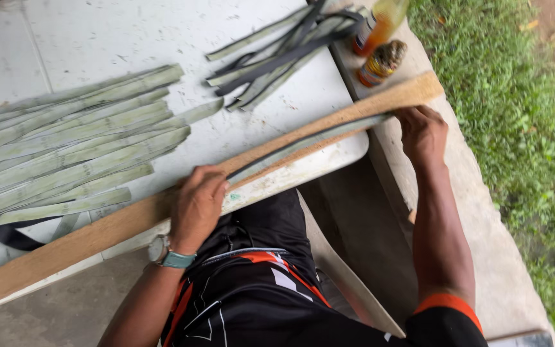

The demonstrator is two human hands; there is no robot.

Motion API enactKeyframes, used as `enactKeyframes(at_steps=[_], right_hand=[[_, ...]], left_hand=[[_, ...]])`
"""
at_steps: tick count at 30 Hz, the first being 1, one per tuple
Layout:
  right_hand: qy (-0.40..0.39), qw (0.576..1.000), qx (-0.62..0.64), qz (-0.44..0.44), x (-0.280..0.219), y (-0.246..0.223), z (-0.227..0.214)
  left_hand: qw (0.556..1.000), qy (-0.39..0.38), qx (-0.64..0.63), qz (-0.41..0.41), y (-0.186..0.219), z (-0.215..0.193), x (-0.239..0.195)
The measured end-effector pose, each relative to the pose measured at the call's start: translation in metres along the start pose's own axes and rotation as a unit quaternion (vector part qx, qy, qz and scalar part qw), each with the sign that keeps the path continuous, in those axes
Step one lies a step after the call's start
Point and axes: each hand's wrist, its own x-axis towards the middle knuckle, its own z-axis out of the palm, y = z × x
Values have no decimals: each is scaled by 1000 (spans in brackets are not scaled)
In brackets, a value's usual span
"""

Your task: The person repeatedly folds long fabric straps in half using a wooden plank as a guide on a white table. They pick up each strap, align it on the plank, fold it, and place it in a growing pile of folded straps.

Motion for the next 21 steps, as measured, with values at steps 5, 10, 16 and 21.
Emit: enactKeyframes(at_steps=[5, 10, 16, 21], right_hand=[[37, 999, -5, -30, 31, -13, -18], [85, 984, -46, -153, 108, -44, -31], [101, 968, -49, -226, 199, -62, 7], [45, 972, -100, -210, 243, -18, 56]], left_hand=[[998, -14, -65, 1, -7, 15, -7], [997, 5, -76, -4, -23, 6, 3], [998, 42, -51, -13, -44, 15, 55], [995, -11, -59, -84, -48, 12, 53]])
